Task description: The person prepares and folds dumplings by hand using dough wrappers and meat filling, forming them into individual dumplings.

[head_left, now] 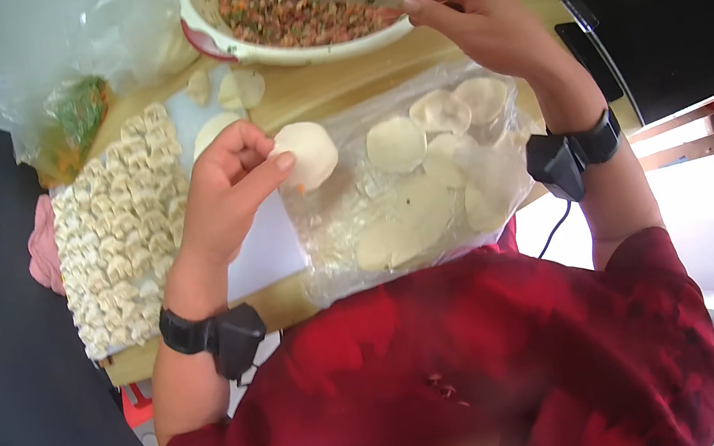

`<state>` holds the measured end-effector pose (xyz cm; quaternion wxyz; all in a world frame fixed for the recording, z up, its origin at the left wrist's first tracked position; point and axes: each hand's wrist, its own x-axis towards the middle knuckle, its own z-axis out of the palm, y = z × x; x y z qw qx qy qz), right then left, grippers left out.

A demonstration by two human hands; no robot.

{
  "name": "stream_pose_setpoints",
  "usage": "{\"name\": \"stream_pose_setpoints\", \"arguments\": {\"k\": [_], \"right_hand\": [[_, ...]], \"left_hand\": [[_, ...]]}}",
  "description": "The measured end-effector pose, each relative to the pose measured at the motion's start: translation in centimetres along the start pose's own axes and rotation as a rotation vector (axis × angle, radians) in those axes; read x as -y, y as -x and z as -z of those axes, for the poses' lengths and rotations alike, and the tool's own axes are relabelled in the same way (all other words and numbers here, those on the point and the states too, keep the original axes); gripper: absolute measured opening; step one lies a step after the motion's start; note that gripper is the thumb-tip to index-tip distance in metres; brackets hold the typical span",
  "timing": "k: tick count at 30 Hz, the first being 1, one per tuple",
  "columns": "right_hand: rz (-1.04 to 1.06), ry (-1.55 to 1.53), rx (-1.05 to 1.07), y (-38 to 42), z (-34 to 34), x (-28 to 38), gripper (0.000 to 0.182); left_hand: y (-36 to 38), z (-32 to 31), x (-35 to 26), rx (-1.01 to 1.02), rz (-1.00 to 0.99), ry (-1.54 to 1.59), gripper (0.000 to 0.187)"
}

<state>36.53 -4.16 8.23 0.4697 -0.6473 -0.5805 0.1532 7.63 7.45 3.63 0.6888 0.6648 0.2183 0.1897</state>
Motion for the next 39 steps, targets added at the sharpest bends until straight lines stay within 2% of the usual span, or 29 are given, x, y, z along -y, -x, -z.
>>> {"name": "stream_pose_setpoints", "arguments": {"k": [2,3,5,7,9,10,13,17,21,24,26,30,33,35,36,38,39], "right_hand": [[-0.104,0.255,0.087,-2.2,0.8,0.1,0.024],[-0.097,0.262,0.071,-3.3,0.9,-0.1,0.024],[0.075,0.459,0.1,-5.4,0.5,-1.1,0.02],[0.062,0.53,0.102,-7.1,-0.5,-2.8,0.015],[0.166,0.7,0.018,-8.3,-1.5,-3.7,0.014],[0.062,0.764,0.04,-8.8,-1.9,-3.7,0.013],[0.027,0.857,0.159,-8.9,-3.7,-4.1,0.013],[-0.029,0.74,0.188,-8.4,-4.0,-4.0,0.013],[0.014,0.656,0.159,-7.9,-3.7,-3.6,0.013],[0.014,0.627,0.229,-7.7,-3.4,-3.0,0.013],[-0.048,0.503,0.319,-7.4,-3.3,-2.4,0.013],[-0.054,0.566,0.361,-7.5,-3.1,-2.2,0.013],[0.045,0.629,0.355,-7.2,-2.6,-2.6,0.014],[0.089,0.433,0.284,-6.8,-1.9,-2.1,0.015],[0.09,0.433,0.285,-6.9,-1.8,-1.8,0.015],[-0.202,0.224,0.387,-7.1,-1.6,-1.3,0.016],[-0.2,0.224,0.388,-7.2,-1.7,-1.6,0.016]], "left_hand": [[-0.4,0.5,0.3,-0.022,0.043,0.393,0.014],[-0.6,0.2,0.1,-0.009,0.03,0.386,0.014],[-0.9,-0.7,-0.3,-0.167,0.076,0.507,0.021],[-1.4,-0.8,-0.2,-0.182,0.089,0.524,0.026],[-1.8,-0.9,0.0,-0.204,0.102,0.544,0.032],[-1.9,-1.0,0.1,-0.221,0.137,0.586,0.035],[-2.4,-1.2,0.8,-0.275,0.197,0.622,0.039],[-3.4,-1.5,0.9,-0.31,0.206,0.648,0.04],[-4.2,-1.9,0.2,-0.329,0.203,0.625,0.038],[-4.5,-2.1,0.1,-0.343,0.211,0.639,0.038],[-4.5,-2.2,0.1,-0.345,0.204,0.66,0.038],[-4.4,-2.1,0.1,-0.353,0.208,0.69,0.037],[-4.4,-2.2,0.1,-0.37,0.205,0.701,0.037],[-4.4,-2.1,0.0,-0.353,0.201,0.698,0.038],[-4.4,-2.1,0.0,-0.355,0.201,0.699,0.038],[-4.4,-2.1,0.0,-0.34,0.203,0.688,0.038],[-4.3,-2.0,0.0,-0.341,0.202,0.687,0.038]]}}
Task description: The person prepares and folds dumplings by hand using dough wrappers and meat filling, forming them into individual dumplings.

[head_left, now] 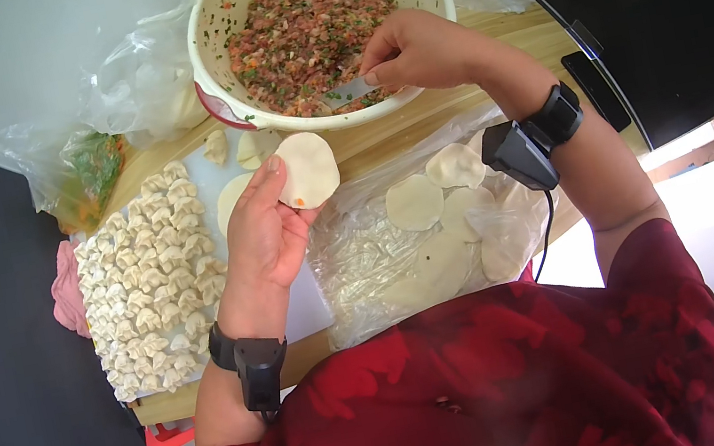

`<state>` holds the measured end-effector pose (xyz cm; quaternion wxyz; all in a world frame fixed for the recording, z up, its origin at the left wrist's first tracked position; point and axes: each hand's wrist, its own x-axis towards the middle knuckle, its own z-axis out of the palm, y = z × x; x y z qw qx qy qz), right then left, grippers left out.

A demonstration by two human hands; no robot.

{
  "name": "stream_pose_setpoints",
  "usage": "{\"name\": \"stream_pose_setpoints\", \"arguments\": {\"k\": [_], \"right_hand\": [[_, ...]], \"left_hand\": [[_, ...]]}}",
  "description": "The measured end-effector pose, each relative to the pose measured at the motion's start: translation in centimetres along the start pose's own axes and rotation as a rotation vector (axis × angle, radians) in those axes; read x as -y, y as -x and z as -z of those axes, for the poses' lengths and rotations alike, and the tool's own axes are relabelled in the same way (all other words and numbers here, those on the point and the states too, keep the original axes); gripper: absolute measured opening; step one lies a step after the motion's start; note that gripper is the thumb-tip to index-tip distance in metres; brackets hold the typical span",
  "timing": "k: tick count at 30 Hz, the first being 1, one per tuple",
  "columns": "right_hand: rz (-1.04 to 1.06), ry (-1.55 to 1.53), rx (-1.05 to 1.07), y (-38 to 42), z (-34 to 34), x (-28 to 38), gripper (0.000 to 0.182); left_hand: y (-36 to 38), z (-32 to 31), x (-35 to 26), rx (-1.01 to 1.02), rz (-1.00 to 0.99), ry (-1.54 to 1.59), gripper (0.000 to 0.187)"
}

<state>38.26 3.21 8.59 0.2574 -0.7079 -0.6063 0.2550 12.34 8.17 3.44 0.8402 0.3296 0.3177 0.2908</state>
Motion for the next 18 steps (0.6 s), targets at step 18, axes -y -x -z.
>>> {"name": "stream_pose_setpoints", "arguments": {"k": [18], "right_hand": [[0.526,0.327,-0.572,6.5,-4.1,1.5,0.04]], "left_hand": [[-1.9,-4.7,-3.3,0.161,-0.127,0.135,0.037]]}}
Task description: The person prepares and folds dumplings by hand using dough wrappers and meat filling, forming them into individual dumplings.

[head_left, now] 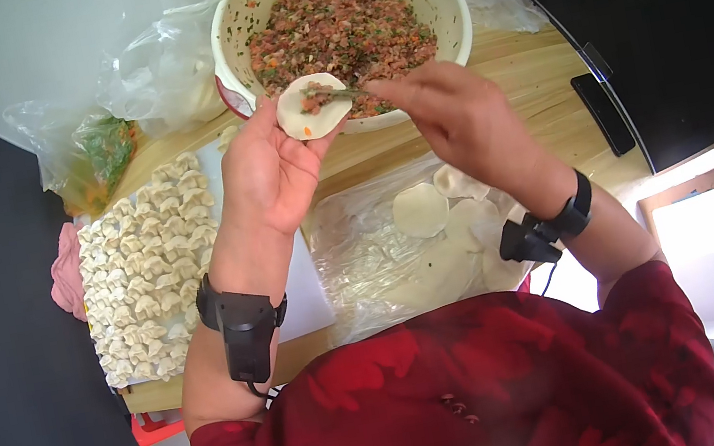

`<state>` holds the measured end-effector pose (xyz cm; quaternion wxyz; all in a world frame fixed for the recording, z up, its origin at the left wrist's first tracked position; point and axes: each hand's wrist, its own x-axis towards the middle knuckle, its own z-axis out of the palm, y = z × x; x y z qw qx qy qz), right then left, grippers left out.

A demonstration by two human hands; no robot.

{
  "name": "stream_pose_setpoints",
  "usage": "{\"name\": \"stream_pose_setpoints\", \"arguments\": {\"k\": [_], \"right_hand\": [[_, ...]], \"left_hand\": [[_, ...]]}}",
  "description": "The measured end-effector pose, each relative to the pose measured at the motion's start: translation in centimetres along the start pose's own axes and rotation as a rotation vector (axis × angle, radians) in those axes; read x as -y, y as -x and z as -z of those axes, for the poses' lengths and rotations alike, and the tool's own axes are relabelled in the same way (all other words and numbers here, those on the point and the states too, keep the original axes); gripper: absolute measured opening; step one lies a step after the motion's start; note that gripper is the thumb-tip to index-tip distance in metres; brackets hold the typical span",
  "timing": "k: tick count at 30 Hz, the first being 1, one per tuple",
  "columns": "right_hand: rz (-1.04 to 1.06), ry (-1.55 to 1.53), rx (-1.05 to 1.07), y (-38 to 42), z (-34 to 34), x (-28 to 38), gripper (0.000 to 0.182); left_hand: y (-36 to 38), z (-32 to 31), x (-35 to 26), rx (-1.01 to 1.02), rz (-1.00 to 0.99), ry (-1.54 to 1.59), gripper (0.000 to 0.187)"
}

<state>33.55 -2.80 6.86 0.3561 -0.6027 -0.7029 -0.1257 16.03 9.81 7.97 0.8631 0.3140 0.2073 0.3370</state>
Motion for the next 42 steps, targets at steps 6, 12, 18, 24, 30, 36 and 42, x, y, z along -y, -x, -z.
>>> {"name": "stream_pose_setpoints", "arguments": {"k": [6,12,18,24,30,36,42], "right_hand": [[0.006,-0.011,-0.007,1.5,0.8,0.2,0.04],[-0.28,-0.283,-0.006,0.5,2.0,0.0,0.026],[-0.195,-0.04,0.189,-3.0,-0.5,-5.4,0.015],[-0.313,0.059,0.539,-5.7,-3.8,-4.7,0.017],[-0.347,-0.106,0.463,-4.6,-3.0,-3.9,0.016],[-0.301,-0.069,0.335,-3.2,-1.5,-3.1,0.016],[-0.285,-0.178,0.237,-2.4,-0.3,-2.4,0.017]], "left_hand": [[0.0,0.9,0.3,-0.012,0.0,0.013,0.041],[0.8,1.5,0.6,-0.044,0.036,0.025,0.038],[1.9,3.9,1.4,-0.054,0.111,0.012,0.04],[2.6,4.4,1.7,-0.107,0.137,-0.028,0.043],[2.4,5.1,1.9,-0.092,0.128,-0.002,0.043],[2.9,5.1,2.3,-0.104,0.131,-0.002,0.043],[3.2,5.2,2.7,-0.132,0.152,-0.004,0.043]]}}
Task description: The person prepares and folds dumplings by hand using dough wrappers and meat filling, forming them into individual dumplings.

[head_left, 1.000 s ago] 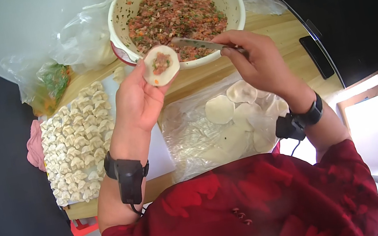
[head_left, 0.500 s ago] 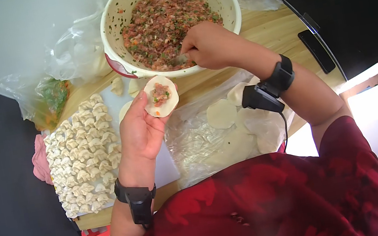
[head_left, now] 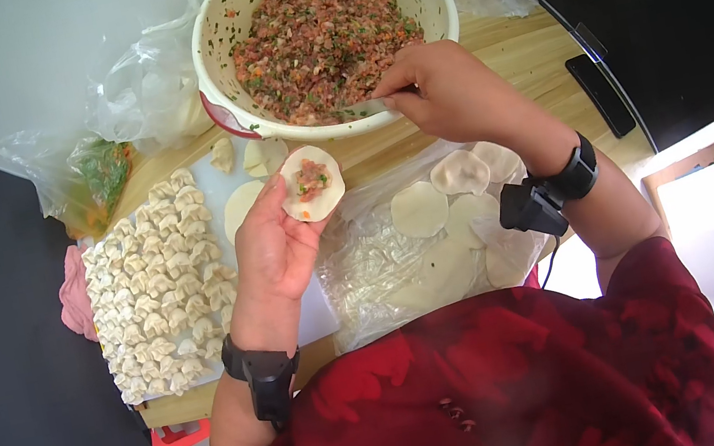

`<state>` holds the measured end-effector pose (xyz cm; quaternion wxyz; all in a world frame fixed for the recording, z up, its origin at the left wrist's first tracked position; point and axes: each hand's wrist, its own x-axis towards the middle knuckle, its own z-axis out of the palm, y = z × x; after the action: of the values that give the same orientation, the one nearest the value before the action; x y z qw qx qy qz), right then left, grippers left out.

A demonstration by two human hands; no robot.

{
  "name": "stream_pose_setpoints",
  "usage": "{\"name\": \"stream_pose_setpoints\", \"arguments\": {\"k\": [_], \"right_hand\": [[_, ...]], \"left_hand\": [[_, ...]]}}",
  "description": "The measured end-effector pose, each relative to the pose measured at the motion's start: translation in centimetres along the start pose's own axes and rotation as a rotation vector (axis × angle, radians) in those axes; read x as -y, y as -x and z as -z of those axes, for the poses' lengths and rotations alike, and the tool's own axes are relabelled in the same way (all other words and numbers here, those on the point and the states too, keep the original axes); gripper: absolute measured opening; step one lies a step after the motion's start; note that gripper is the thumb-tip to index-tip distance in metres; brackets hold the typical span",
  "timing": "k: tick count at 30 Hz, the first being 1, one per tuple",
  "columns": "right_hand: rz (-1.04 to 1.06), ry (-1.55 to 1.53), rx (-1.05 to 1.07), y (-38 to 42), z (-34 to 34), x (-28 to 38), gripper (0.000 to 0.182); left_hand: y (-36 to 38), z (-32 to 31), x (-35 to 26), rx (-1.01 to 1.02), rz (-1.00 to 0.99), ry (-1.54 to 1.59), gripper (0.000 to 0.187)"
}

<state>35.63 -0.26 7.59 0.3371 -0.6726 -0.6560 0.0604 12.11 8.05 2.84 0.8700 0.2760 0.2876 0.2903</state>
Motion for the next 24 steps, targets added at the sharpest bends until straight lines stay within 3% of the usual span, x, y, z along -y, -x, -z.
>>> {"name": "stream_pose_setpoints", "arguments": {"k": [5,11,14,17,20,24], "right_hand": [[-0.037,-0.19,0.08,0.0,0.0,-0.9,0.012],[-0.158,-0.479,0.026,2.1,-0.8,0.2,0.014],[-0.05,-0.315,-0.043,3.8,-1.2,2.2,0.019],[0.275,-0.037,-0.128,5.1,-1.9,2.4,0.042],[0.404,0.134,-0.117,6.0,-2.6,1.9,0.046],[0.423,0.222,-0.149,6.5,-1.3,2.2,0.039]], "left_hand": [[-0.1,-1.1,0.2,-0.046,-0.008,-0.018,0.042],[-0.2,-0.8,0.1,0.026,-0.012,0.036,0.043],[0.2,-1.5,-0.2,0.02,-0.019,0.066,0.044],[0.7,-2.0,-0.6,0.046,-0.012,0.095,0.04],[1.0,-2.2,-0.8,0.063,-0.006,0.109,0.04],[1.0,-2.4,-0.8,0.038,-0.031,0.095,0.041]]}}
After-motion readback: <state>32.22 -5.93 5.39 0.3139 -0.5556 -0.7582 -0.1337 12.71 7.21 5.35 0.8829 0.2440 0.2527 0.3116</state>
